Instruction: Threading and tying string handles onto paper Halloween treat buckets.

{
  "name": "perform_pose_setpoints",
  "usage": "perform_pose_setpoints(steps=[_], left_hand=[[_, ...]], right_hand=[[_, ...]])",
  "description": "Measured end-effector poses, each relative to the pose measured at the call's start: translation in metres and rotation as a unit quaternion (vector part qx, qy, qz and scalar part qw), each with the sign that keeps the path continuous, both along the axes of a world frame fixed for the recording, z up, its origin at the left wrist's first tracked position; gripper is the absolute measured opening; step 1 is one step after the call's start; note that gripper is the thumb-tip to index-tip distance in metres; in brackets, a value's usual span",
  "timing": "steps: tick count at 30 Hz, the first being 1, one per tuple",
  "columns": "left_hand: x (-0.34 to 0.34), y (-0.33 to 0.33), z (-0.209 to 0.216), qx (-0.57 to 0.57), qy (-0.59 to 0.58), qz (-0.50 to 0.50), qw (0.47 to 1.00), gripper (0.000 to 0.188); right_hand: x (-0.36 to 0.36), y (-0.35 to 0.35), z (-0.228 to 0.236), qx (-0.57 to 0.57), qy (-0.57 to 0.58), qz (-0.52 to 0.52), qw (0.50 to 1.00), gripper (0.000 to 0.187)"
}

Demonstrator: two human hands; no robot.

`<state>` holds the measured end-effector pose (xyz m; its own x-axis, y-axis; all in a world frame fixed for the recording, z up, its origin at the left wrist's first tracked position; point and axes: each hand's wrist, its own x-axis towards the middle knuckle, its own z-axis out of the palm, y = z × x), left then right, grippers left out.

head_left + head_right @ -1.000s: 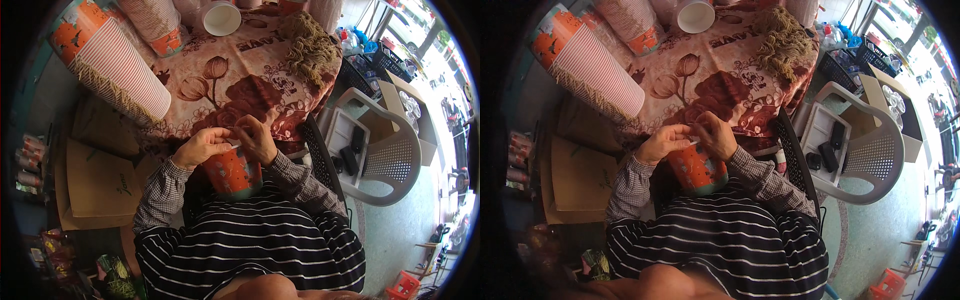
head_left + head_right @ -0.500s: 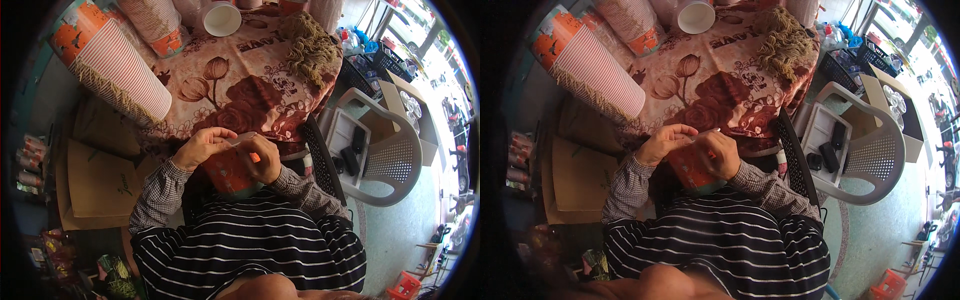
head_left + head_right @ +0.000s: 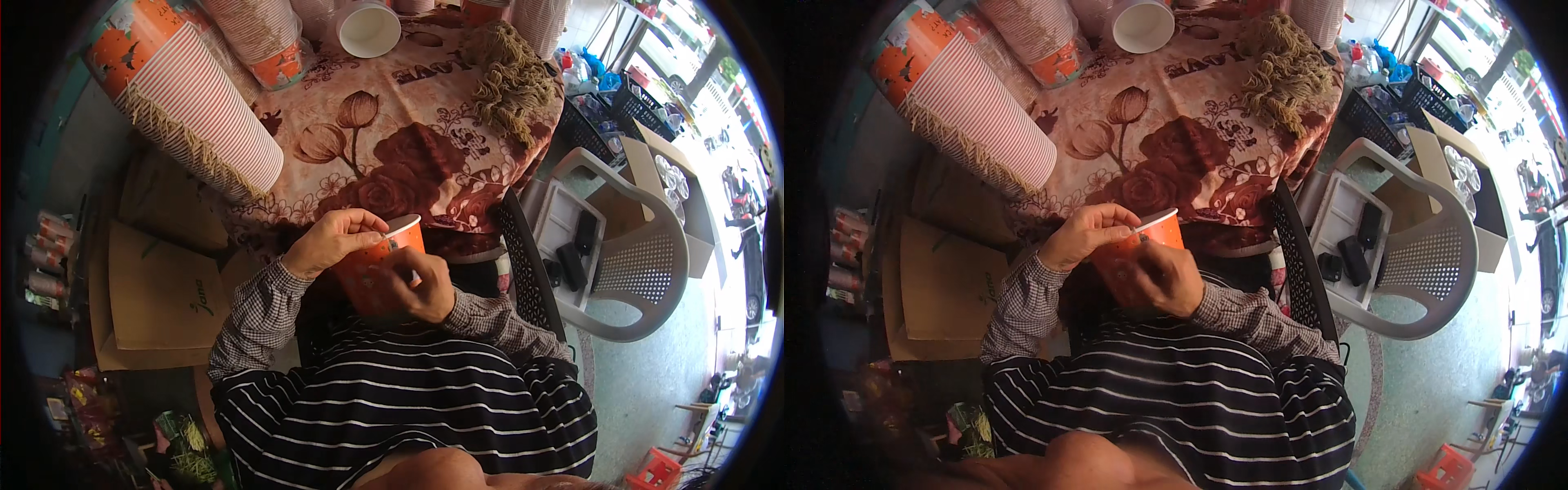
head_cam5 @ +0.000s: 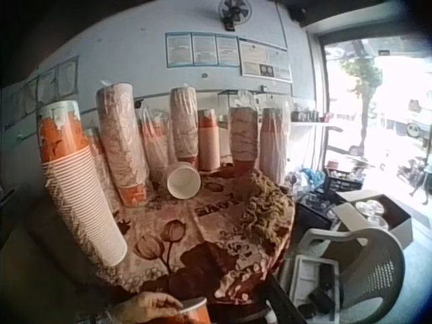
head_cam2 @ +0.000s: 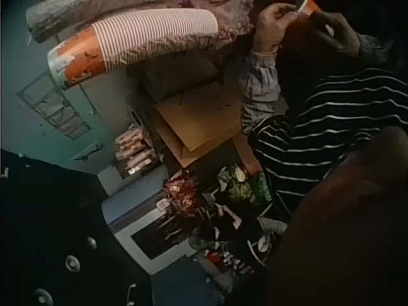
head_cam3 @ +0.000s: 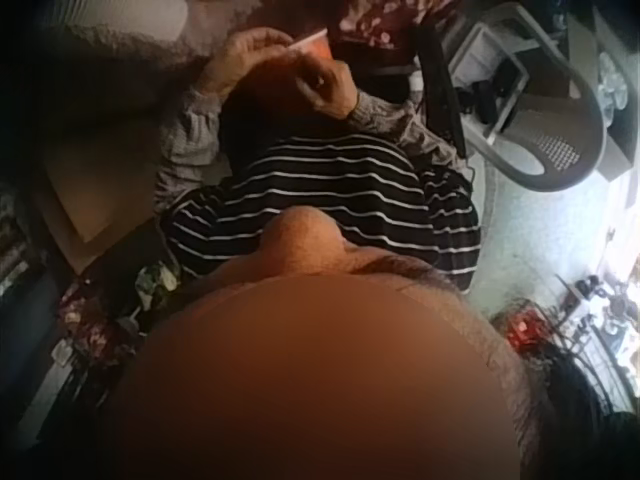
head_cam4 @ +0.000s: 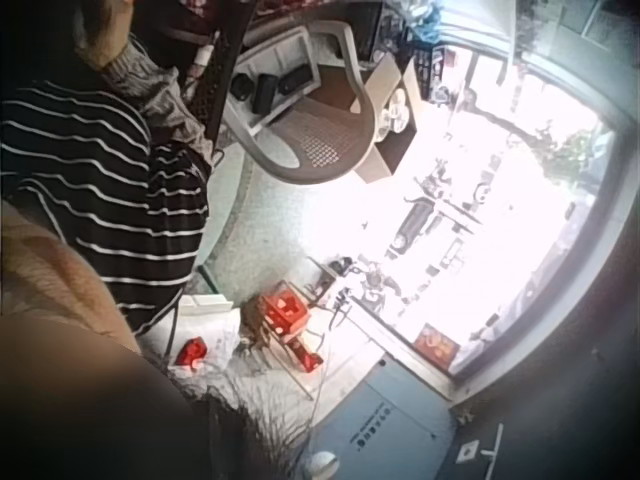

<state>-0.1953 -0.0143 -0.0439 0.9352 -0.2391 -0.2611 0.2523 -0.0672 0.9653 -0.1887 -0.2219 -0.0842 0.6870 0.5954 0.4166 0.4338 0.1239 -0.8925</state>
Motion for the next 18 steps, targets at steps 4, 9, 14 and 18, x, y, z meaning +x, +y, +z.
perform_pose_setpoints(steps=[4, 9, 14, 18], left_hand=[[0.000, -0.002, 0.005, 0.029, -0.010, -0.016, 0.999, 0.021], [0.000, -0.001, 0.001, 0.040, -0.018, -0.018, 0.999, 0.019], [0.000, 0.000, -0.001, 0.060, -0.033, 0.003, 0.998, 0.013], [0.000, -0.001, -0.001, 0.045, -0.057, -0.002, 0.997, 0.013]], right_hand=[[0.012, -0.001, -0.010, -0.010, -0.070, -0.080, 0.994, 0.012], [0.017, -0.002, -0.008, -0.042, -0.146, -0.095, 0.984, 0.016], [0.018, -0.001, -0.005, -0.052, -0.207, -0.111, 0.971, 0.015], [0.018, -0.001, -0.003, -0.069, -0.231, -0.125, 0.962, 0.014]])
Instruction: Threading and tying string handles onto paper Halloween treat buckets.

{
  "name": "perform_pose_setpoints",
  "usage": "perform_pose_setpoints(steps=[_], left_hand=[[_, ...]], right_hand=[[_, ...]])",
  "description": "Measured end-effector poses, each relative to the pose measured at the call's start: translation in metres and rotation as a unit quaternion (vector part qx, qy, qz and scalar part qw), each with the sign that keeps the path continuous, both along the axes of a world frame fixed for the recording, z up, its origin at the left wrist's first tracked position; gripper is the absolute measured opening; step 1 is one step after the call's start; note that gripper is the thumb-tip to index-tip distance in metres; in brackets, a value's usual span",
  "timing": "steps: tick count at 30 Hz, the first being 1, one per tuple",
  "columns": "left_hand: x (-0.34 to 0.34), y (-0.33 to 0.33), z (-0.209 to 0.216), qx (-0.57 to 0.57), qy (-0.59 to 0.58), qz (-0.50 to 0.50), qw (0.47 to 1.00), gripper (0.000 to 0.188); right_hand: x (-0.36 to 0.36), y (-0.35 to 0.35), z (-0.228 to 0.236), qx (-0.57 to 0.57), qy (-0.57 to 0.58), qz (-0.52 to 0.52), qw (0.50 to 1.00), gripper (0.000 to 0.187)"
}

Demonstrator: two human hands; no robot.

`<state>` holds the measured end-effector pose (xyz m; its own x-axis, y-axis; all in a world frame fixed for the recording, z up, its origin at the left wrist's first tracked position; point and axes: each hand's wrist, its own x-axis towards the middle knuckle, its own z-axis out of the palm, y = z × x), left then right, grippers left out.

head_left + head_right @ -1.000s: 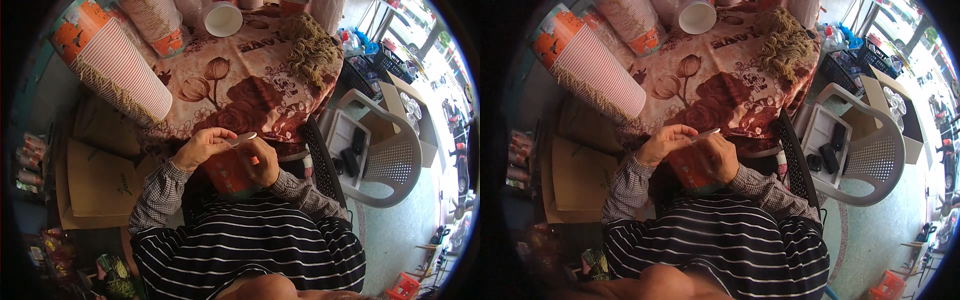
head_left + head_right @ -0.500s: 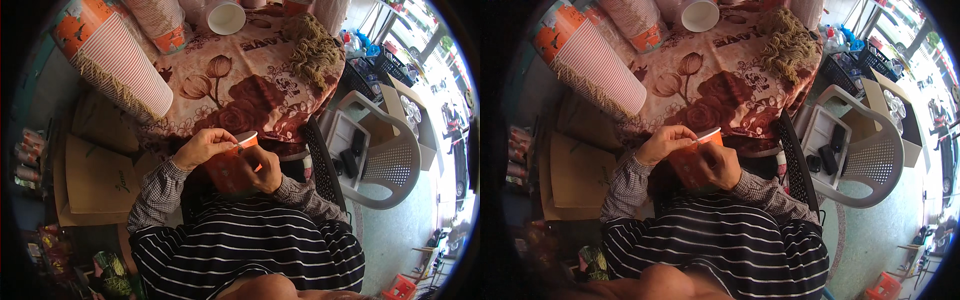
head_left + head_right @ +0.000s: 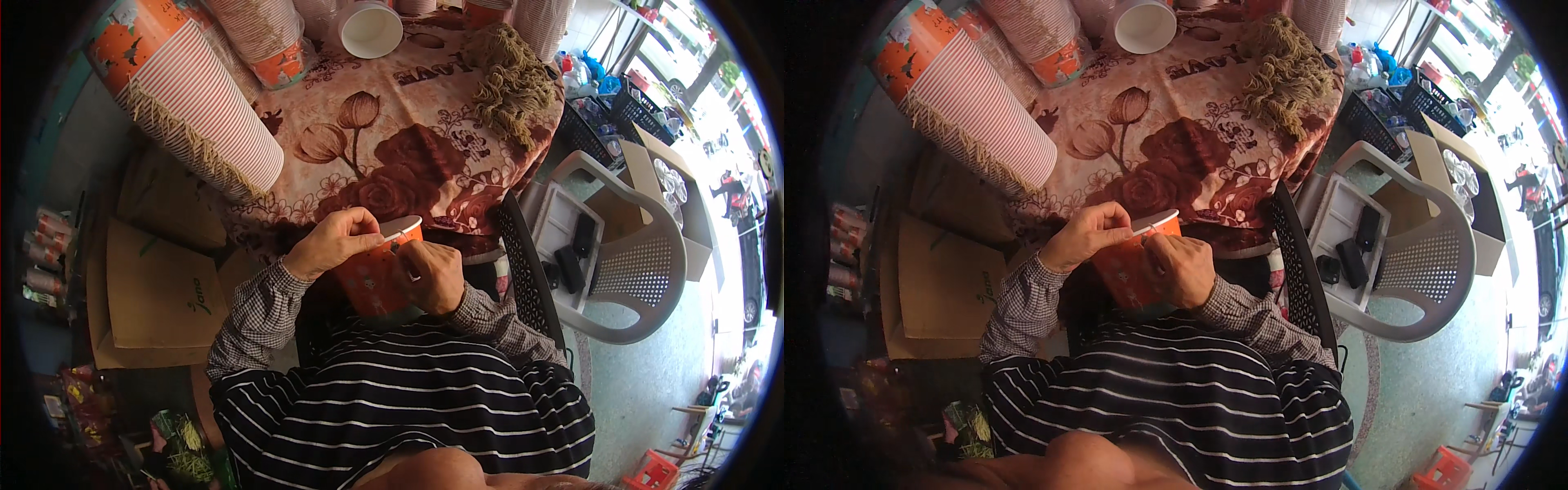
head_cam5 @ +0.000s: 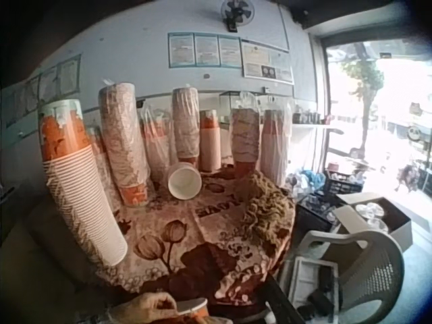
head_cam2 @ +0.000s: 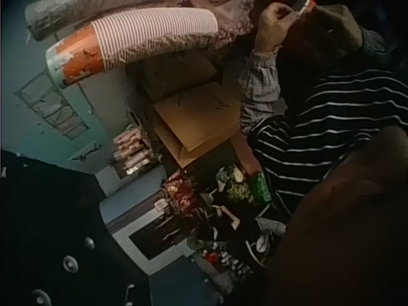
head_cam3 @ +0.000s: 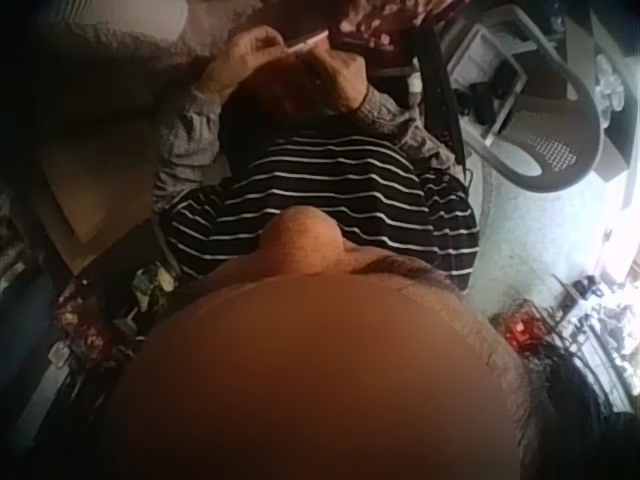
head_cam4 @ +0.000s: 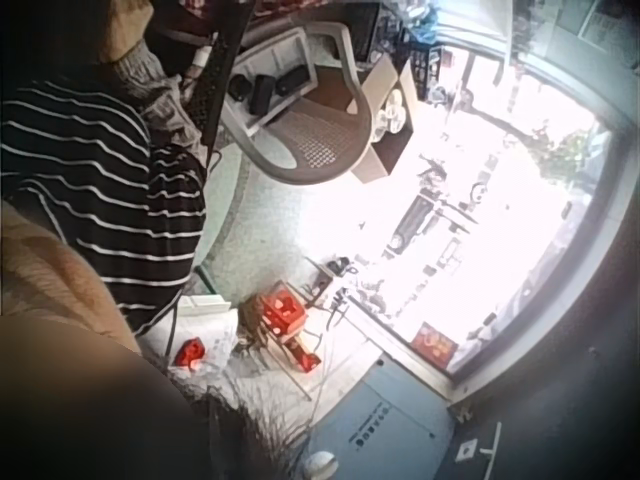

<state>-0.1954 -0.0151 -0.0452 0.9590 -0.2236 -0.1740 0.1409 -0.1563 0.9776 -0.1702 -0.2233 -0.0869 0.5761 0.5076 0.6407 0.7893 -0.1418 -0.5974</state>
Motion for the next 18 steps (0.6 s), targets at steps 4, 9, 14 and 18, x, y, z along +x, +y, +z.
perform_pose_setpoints(steps=[4, 9, 14, 18], left_hand=[[0.0010, -0.0022, 0.0000, 0.002, 0.008, -0.007, 1.000, 0.014], [-0.0005, -0.0047, 0.0036, 0.012, 0.016, -0.010, 1.000, 0.015], [0.0003, -0.0045, 0.0032, -0.007, 0.023, -0.023, 0.999, 0.019], [-0.0008, -0.0053, 0.0070, -0.030, 0.030, -0.028, 0.999, 0.022]], right_hand=[[0.0011, 0.0007, -0.0002, -0.020, -0.038, -0.020, 0.999, 0.014], [-0.0013, 0.0022, 0.0048, -0.043, -0.056, -0.023, 0.997, 0.015], [-0.0024, 0.0015, 0.0068, -0.052, -0.062, -0.031, 0.996, 0.017], [-0.0003, 0.0020, 0.0069, -0.060, -0.058, -0.027, 0.996, 0.018]])
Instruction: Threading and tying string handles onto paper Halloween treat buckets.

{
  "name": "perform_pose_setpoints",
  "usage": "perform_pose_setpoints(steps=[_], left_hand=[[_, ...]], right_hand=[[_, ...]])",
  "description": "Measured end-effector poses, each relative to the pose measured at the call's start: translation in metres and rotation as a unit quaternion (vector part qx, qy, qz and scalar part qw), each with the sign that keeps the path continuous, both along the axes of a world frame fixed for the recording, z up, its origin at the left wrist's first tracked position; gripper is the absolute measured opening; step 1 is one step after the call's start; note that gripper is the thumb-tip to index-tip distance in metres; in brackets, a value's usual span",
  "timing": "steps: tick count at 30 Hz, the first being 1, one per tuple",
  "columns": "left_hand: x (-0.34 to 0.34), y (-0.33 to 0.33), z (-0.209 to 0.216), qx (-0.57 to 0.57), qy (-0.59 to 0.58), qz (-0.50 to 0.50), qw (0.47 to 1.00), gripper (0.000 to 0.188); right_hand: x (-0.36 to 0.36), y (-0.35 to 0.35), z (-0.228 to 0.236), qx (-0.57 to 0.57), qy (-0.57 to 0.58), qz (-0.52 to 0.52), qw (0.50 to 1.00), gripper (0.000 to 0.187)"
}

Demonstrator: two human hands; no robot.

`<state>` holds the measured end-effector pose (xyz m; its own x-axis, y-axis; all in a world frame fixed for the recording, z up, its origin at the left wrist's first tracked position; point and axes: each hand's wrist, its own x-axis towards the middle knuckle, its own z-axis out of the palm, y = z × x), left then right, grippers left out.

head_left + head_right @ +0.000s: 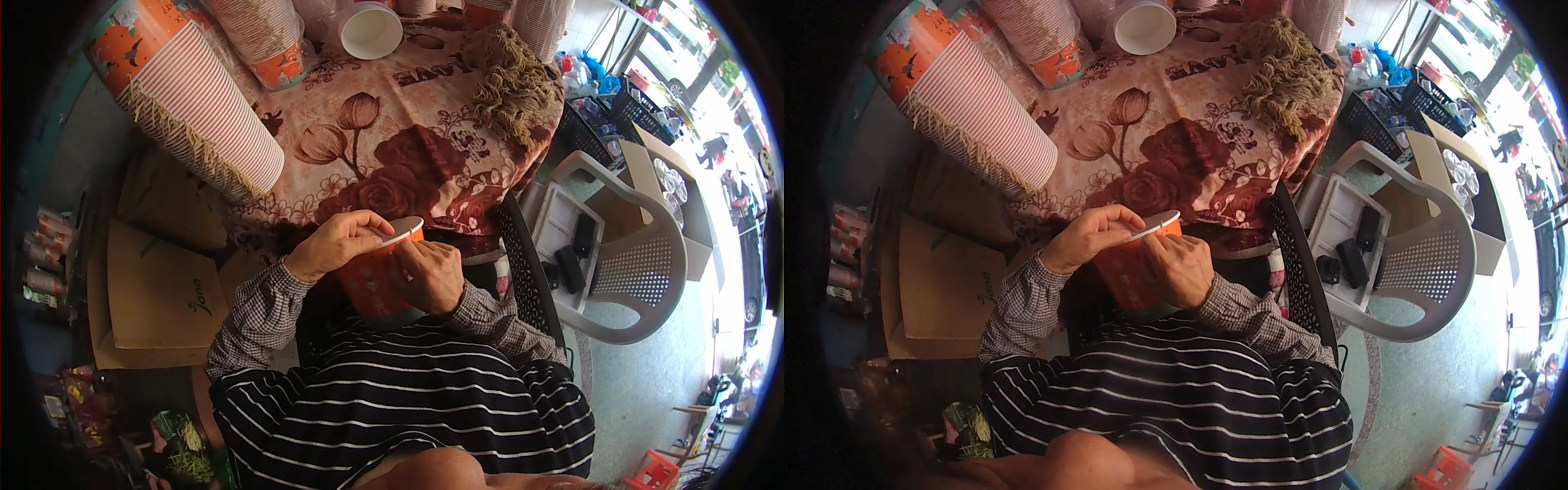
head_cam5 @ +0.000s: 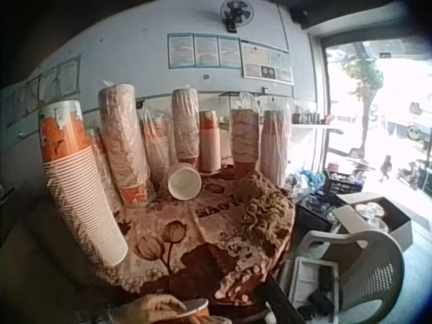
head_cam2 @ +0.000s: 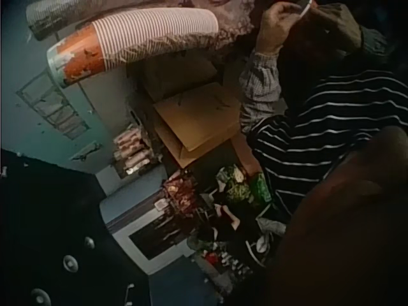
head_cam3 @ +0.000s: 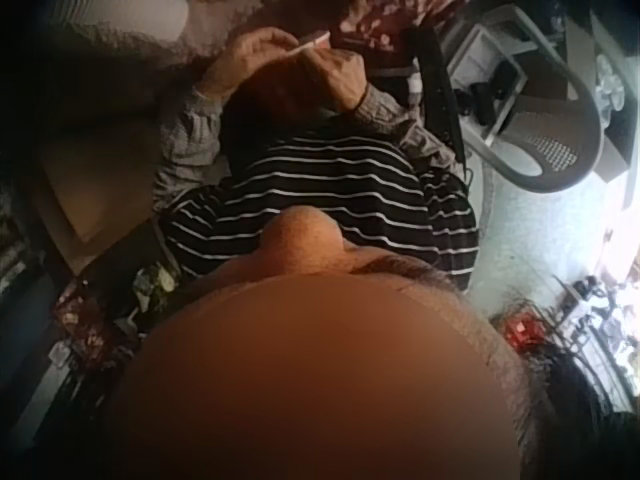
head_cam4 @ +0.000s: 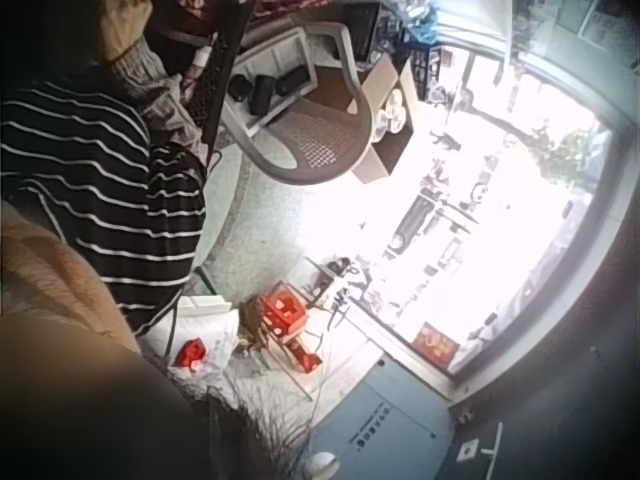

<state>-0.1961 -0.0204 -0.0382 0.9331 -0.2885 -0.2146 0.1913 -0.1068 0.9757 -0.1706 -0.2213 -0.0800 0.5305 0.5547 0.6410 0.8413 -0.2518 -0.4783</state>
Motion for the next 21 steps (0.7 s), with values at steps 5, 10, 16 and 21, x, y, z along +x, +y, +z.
perform_pose_setpoints(steps=[5, 10, 16, 21], left_hand=[[0.000, -0.001, 0.006, -0.019, 0.020, -0.024, 0.999, 0.021], [-0.004, 0.000, 0.007, -0.015, 0.021, 0.019, 0.999, 0.020], [-0.004, 0.002, -0.001, -0.002, 0.008, 0.050, 0.999, 0.018], [-0.003, 0.000, -0.003, -0.039, 0.005, 0.077, 0.996, 0.018]], right_hand=[[0.001, 0.002, 0.005, 0.004, -0.005, -0.004, 1.000, 0.018], [0.012, -0.014, 0.024, -0.027, 0.173, 0.043, 0.984, 0.016], [0.045, -0.015, 0.029, -0.092, 0.073, -0.028, 0.993, 0.017], [0.044, 0.014, 0.019, 0.053, 0.253, 0.088, 0.962, 0.013]])
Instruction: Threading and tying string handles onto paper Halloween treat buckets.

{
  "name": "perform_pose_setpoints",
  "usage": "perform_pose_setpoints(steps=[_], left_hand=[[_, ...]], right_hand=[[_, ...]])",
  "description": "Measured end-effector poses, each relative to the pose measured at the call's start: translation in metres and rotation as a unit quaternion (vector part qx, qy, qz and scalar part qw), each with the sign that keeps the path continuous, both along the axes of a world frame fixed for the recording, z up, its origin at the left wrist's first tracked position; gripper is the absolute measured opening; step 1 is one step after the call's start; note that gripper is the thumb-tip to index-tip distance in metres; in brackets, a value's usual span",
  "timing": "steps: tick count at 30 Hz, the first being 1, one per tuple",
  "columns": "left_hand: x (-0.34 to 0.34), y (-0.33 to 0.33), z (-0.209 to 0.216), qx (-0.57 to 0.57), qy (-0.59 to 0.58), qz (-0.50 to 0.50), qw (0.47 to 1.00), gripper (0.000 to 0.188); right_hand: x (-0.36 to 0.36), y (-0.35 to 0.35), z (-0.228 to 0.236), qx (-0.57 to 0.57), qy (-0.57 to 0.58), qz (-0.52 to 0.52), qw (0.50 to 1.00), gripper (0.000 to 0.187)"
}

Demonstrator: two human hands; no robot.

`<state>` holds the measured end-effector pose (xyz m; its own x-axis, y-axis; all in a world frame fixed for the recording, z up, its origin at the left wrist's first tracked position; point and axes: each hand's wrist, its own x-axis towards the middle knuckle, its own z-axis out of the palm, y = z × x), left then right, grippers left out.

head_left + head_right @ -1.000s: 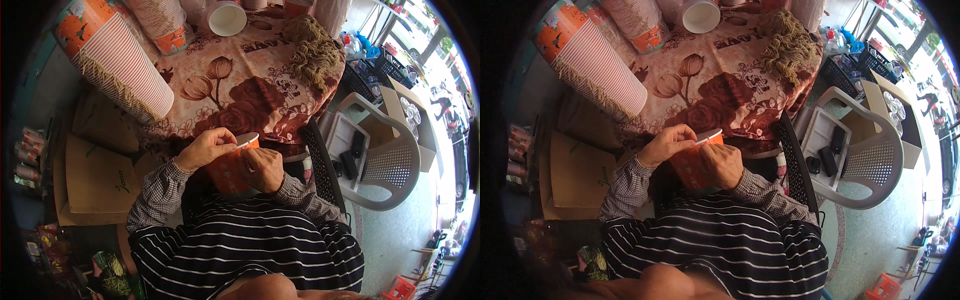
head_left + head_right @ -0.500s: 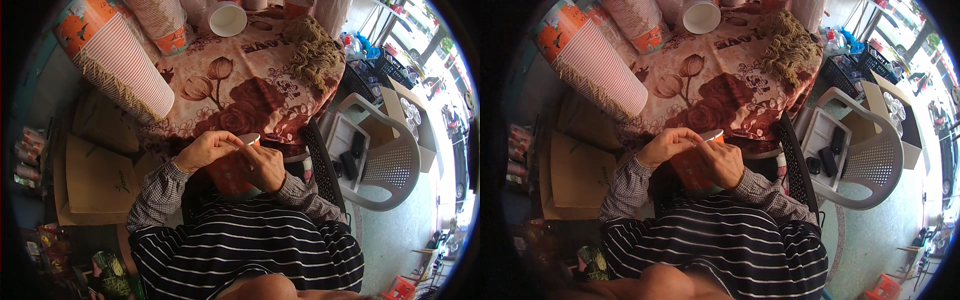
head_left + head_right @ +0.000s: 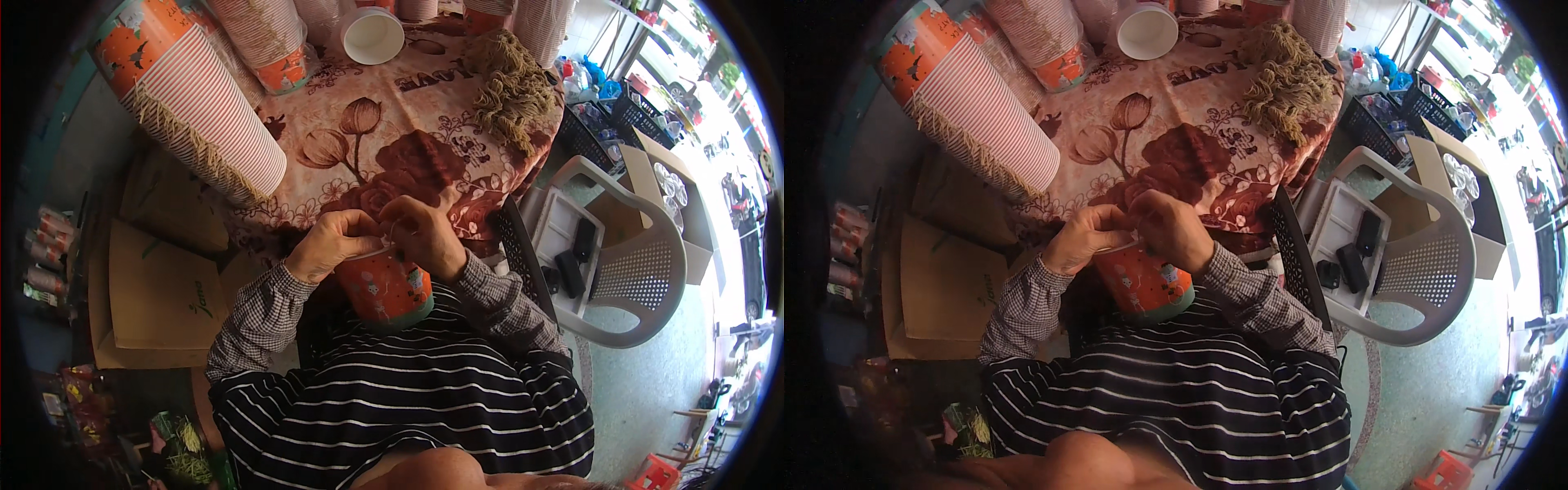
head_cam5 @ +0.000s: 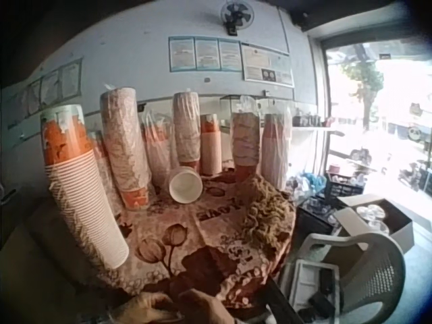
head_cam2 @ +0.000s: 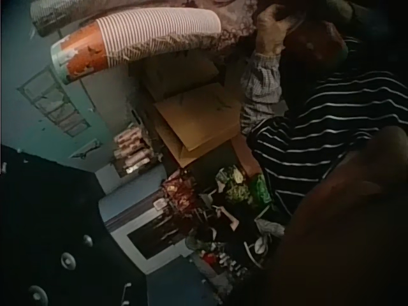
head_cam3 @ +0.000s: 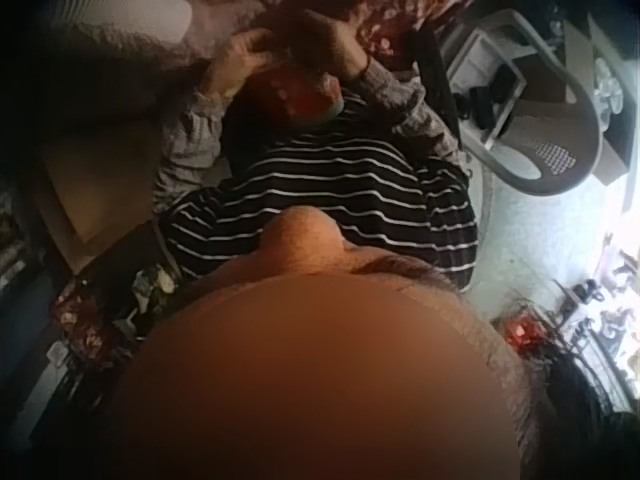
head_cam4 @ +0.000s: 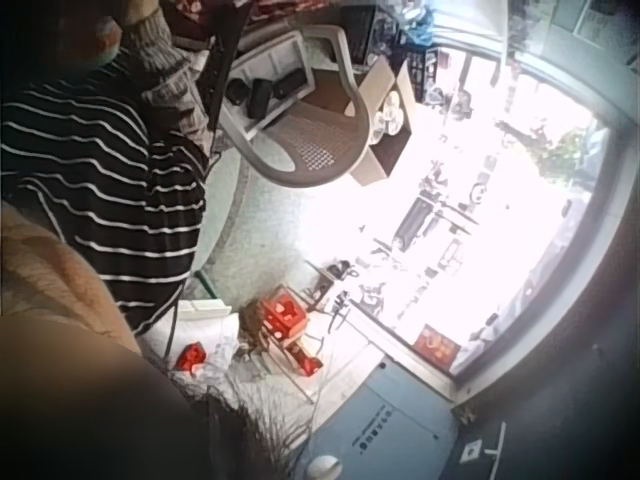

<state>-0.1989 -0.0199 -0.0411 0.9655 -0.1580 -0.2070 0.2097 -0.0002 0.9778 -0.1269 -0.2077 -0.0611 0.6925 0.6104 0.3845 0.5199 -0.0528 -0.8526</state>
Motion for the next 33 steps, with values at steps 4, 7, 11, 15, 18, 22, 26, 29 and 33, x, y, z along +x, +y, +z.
perform_pose_setpoints(steps=[4, 7, 11, 15, 18, 22, 26, 29, 33], left_hand=[[-0.003, -0.005, -0.011, 0.065, -0.106, 0.089, 0.988, 0.013], [-0.006, -0.017, -0.016, 0.220, -0.267, 0.153, 0.926, 0.011], [-0.003, -0.026, -0.014, 0.350, -0.418, 0.191, 0.816, 0.011], [-0.003, -0.027, -0.016, 0.342, -0.449, 0.232, 0.792, 0.010], [-0.008, -0.030, -0.015, 0.271, -0.405, 0.287, 0.824, 0.010], [-0.021, -0.019, -0.019, 0.284, -0.245, 0.179, 0.909, 0.010], [-0.015, -0.025, -0.010, 0.232, -0.277, 0.166, 0.918, 0.014], [-0.011, -0.028, -0.006, 0.099, -0.194, 0.168, 0.962, 0.020], [-0.011, -0.029, -0.008, 0.069, -0.195, 0.174, 0.963, 0.023]], right_hand=[[0.005, 0.000, -0.002, 0.032, 0.192, 0.078, 0.978, 0.016], [0.012, 0.000, -0.003, 0.024, 0.210, 0.133, 0.968, 0.019], [0.021, 0.001, 0.004, -0.051, 0.205, 0.176, 0.961, 0.019], [0.020, 0.005, -0.002, -0.018, 0.239, 0.178, 0.954, 0.014], [0.018, 0.004, -0.002, 0.002, 0.291, 0.140, 0.946, 0.012], [0.021, 0.006, -0.016, 0.054, 0.230, 0.128, 0.963, 0.009], [0.015, 0.007, -0.007, 0.117, 0.319, 0.151, 0.928, 0.009], [0.013, 0.008, -0.005, 0.126, 0.338, 0.148, 0.921, 0.010], [0.010, 0.004, 0.003, 0.075, 0.364, 0.126, 0.920, 0.013]])
